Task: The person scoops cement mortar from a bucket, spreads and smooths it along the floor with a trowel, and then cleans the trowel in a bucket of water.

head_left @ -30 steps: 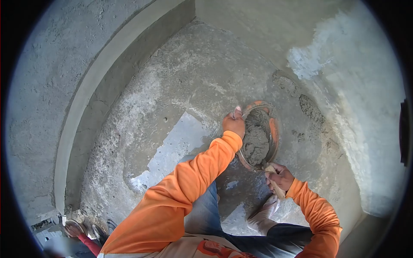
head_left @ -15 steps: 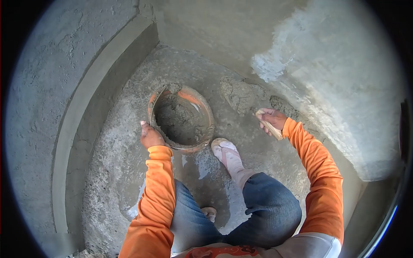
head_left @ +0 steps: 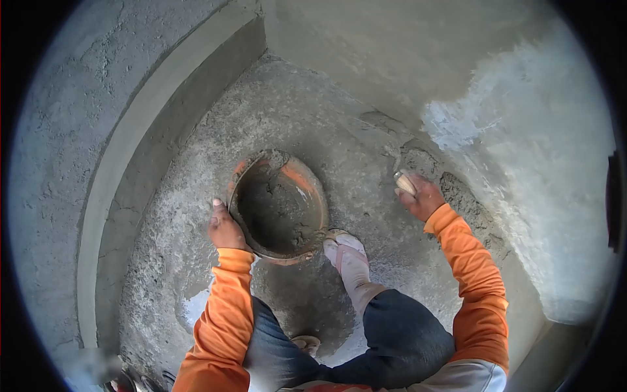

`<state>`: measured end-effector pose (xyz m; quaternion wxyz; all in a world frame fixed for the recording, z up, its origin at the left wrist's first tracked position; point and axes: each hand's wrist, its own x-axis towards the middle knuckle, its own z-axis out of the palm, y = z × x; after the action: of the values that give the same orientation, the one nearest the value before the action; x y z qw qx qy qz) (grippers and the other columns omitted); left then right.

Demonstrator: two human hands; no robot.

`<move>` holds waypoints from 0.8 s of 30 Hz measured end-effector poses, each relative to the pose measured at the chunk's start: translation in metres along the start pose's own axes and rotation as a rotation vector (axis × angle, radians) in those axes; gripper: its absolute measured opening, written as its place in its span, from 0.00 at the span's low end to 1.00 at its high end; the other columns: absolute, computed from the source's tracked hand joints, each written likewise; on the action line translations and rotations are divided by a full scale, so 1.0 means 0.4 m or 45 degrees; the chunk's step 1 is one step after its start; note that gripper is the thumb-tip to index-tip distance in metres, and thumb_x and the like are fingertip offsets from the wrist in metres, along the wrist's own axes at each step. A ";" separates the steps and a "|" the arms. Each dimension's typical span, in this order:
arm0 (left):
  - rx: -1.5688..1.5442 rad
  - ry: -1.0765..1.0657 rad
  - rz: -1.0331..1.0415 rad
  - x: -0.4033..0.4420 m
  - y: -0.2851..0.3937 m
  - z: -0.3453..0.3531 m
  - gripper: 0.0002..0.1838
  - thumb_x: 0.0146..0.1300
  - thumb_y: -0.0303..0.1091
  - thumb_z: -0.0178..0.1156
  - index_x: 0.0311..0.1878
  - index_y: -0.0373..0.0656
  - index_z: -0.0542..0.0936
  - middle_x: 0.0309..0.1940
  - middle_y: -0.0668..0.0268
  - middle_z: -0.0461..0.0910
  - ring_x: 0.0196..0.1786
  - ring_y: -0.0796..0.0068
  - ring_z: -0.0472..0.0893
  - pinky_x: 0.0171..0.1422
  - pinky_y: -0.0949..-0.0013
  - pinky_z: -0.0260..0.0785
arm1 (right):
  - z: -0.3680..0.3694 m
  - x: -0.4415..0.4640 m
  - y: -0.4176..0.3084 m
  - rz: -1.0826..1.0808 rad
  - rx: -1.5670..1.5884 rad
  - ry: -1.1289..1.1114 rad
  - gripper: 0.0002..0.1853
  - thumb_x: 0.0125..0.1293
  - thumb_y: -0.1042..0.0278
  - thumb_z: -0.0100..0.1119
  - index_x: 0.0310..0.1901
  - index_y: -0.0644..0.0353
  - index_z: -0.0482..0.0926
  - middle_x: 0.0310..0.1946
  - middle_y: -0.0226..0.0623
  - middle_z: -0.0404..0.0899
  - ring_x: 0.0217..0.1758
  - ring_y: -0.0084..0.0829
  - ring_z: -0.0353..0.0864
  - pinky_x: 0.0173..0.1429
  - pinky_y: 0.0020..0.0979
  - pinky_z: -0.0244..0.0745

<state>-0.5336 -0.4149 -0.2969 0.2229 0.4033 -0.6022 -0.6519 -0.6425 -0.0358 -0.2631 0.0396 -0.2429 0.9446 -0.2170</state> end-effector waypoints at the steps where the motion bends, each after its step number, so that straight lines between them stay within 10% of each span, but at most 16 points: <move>1: -0.020 0.010 0.061 -0.024 0.023 0.025 0.24 0.67 0.46 0.45 0.34 0.30 0.76 0.29 0.63 0.77 0.31 0.78 0.71 0.38 0.73 0.66 | -0.026 0.022 -0.069 -0.039 0.040 -0.038 0.26 0.57 0.59 0.54 0.57 0.54 0.64 0.48 0.49 0.72 0.46 0.47 0.75 0.50 0.41 0.70; 3: 0.035 -0.008 0.138 -0.025 -0.001 0.044 0.23 0.67 0.45 0.46 0.29 0.31 0.76 0.24 0.67 0.76 0.28 0.82 0.68 0.34 0.74 0.64 | -0.044 0.061 -0.177 -0.212 -0.008 -0.602 0.23 0.58 0.63 0.51 0.56 0.57 0.64 0.48 0.50 0.72 0.44 0.48 0.76 0.47 0.41 0.71; 10: -0.029 -0.124 0.117 -0.046 0.031 0.061 0.20 0.66 0.43 0.49 0.25 0.36 0.75 0.20 0.73 0.71 0.24 0.86 0.64 0.29 0.76 0.60 | 0.176 0.172 -0.289 -0.274 -0.527 -0.546 0.21 0.59 0.68 0.47 0.55 0.56 0.63 0.42 0.52 0.74 0.38 0.50 0.77 0.42 0.42 0.73; 18: 0.048 -0.046 0.010 0.024 0.016 -0.003 0.21 0.65 0.45 0.50 0.23 0.38 0.74 0.18 0.75 0.69 0.23 0.86 0.63 0.27 0.77 0.59 | 0.235 0.182 -0.253 -0.226 0.107 -1.212 0.22 0.49 0.65 0.57 0.48 0.63 0.71 0.42 0.54 0.75 0.48 0.46 0.75 0.51 0.39 0.69; 24: 0.139 -0.205 0.073 0.060 -0.023 -0.045 0.20 0.65 0.45 0.50 0.26 0.37 0.78 0.17 0.77 0.69 0.22 0.87 0.61 0.26 0.79 0.57 | 0.295 0.074 -0.315 -0.096 0.717 -1.334 0.25 0.52 0.64 0.57 0.50 0.68 0.66 0.31 0.45 0.77 0.28 0.33 0.79 0.33 0.33 0.73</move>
<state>-0.5315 -0.4429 -0.3111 0.1699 0.3437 -0.6642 -0.6418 -0.5914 -0.1953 -0.3146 0.5555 -0.3311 0.6961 -0.3117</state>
